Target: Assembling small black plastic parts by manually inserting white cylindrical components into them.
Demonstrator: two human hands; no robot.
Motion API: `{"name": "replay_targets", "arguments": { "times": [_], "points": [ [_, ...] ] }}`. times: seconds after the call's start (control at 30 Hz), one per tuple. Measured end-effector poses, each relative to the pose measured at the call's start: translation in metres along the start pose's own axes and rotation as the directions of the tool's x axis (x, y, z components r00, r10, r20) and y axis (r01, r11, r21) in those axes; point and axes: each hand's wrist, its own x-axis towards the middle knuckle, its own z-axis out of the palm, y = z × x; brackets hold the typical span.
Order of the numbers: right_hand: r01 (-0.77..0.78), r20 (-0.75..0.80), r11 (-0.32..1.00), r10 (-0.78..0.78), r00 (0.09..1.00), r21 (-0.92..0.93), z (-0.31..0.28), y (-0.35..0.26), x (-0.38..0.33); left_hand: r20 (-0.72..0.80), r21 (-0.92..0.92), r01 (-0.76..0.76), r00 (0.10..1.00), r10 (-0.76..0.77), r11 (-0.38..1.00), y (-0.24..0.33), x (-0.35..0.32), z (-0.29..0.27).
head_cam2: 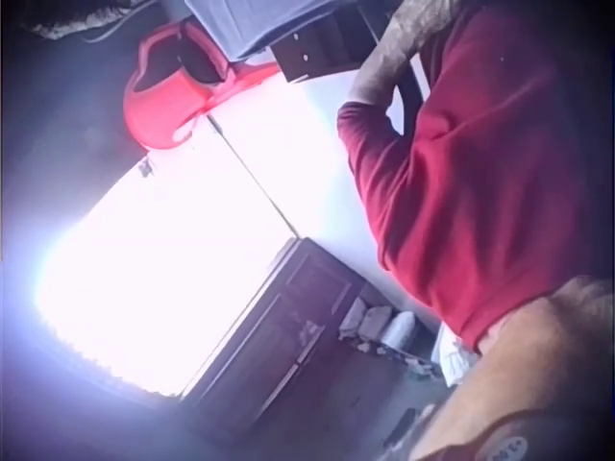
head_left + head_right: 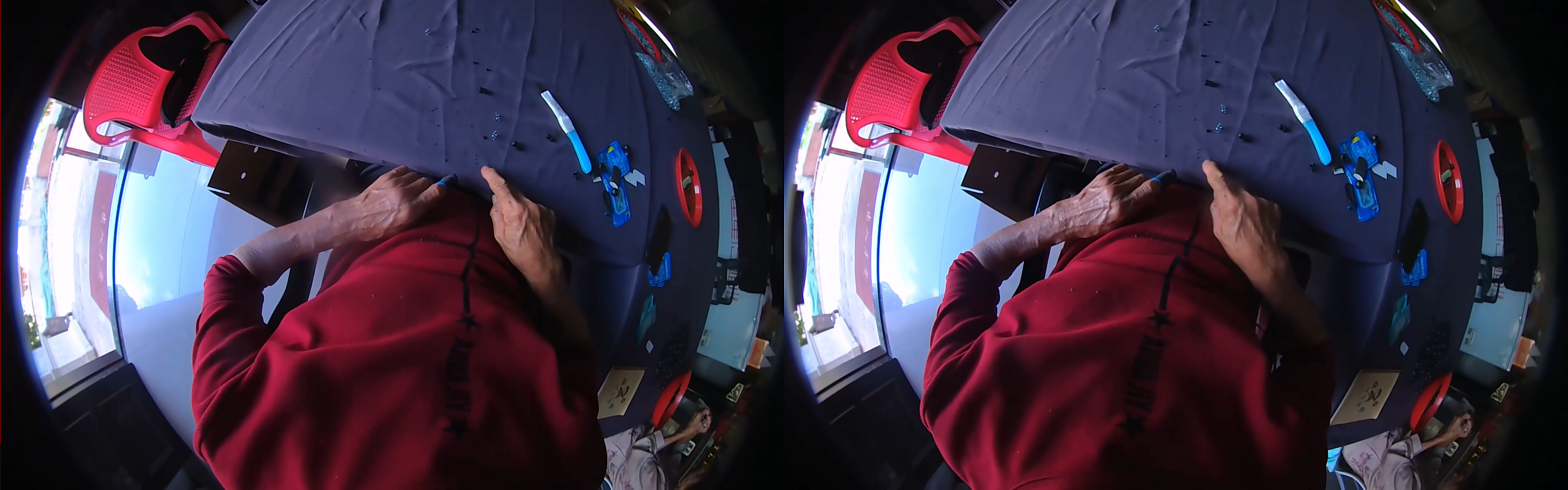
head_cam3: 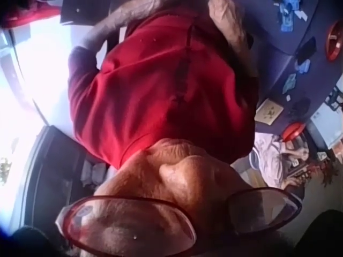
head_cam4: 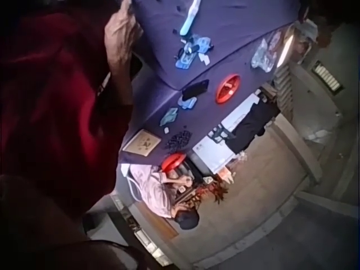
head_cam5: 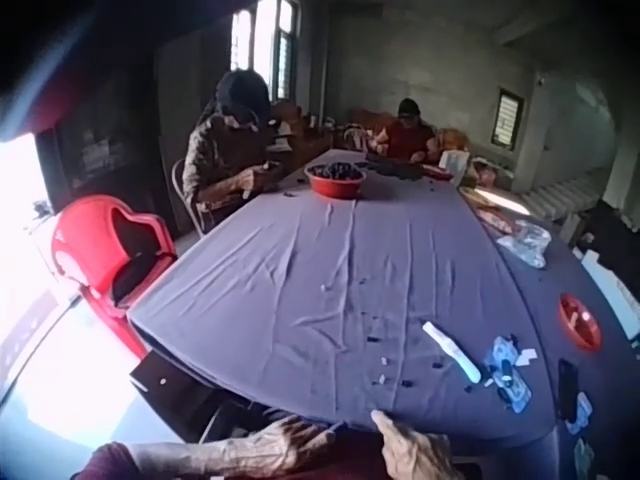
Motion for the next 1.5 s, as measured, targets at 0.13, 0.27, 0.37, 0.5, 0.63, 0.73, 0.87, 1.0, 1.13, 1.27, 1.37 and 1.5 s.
{"name": "replay_targets", "arguments": {
  "times": [0.13, 0.27, 0.37, 0.5, 0.63, 0.73, 0.87, 1.0, 1.13, 1.27, 1.37, 1.5],
  "points": [
    [-0.171, 0.057, 0.98, 0.177, 0.983, -0.096, -0.007, 0.002, 0.0, 0.022, -0.019, 0.019, 1.0, -0.019, 1.0, -0.002, 0.005, 0.001],
    [-0.073, 0.094, 0.995, 0.078, 0.992, -0.064, -0.003, -0.014, 0.006, 0.088, -0.013, -0.004, 0.996, 0.005, 1.0, 0.001, 0.006, -0.008],
    [-0.074, 0.088, 0.993, 0.082, 0.993, -0.087, 0.001, -0.012, 0.006, 0.095, -0.03, -0.01, 0.995, 0.013, 0.999, 0.001, 0.004, -0.013],
    [-0.217, -0.007, 0.969, 0.218, 0.976, -0.121, -0.013, -0.002, 0.003, 0.067, -0.023, -0.012, 0.998, 0.014, 1.0, 0.0, -0.001, -0.01],
    [0.002, -0.06, 0.974, 0.012, 0.998, 0.227, -0.007, -0.027, 0.008, 0.089, -0.015, -0.05, 0.995, 0.051, 0.999, 0.003, -0.002, -0.017],
    [0.293, -0.224, 0.844, -0.211, 0.952, 0.449, 0.014, -0.046, 0.046, -0.077, -0.007, -0.209, 0.975, 0.208, 0.978, 0.012, -0.01, -0.019],
    [0.549, -0.376, 0.653, -0.402, 0.835, 0.521, 0.043, -0.063, 0.093, -0.104, -0.045, -0.154, 0.983, 0.148, 0.987, 0.016, -0.023, -0.025],
    [0.567, -0.353, 0.552, -0.452, 0.819, 0.611, 0.056, -0.073, 0.11, -0.184, -0.028, -0.146, 0.973, 0.138, 0.989, 0.015, -0.025, -0.02],
    [-0.018, 0.065, 0.21, -0.218, 0.974, 0.978, 0.059, -0.048, 0.115, -0.131, -0.034, -0.139, 0.982, 0.134, 0.99, 0.004, -0.028, -0.013],
    [-0.064, 0.042, 0.191, 0.114, 0.993, 0.98, 0.035, -0.002, 0.093, -0.059, -0.151, -0.069, 0.996, 0.06, 0.986, 0.005, -0.026, -0.019],
    [-0.006, -0.055, 0.221, 0.269, 0.962, 0.975, 0.019, 0.036, 0.089, -0.066, -0.182, -0.071, 0.996, 0.06, 0.981, 0.004, -0.025, -0.015],
    [0.088, -0.118, 0.195, 0.151, 0.981, 0.977, 0.016, 0.014, 0.11, -0.071, -0.185, -0.078, 0.995, 0.065, 0.98, 0.004, -0.024, -0.012]
  ]
}}
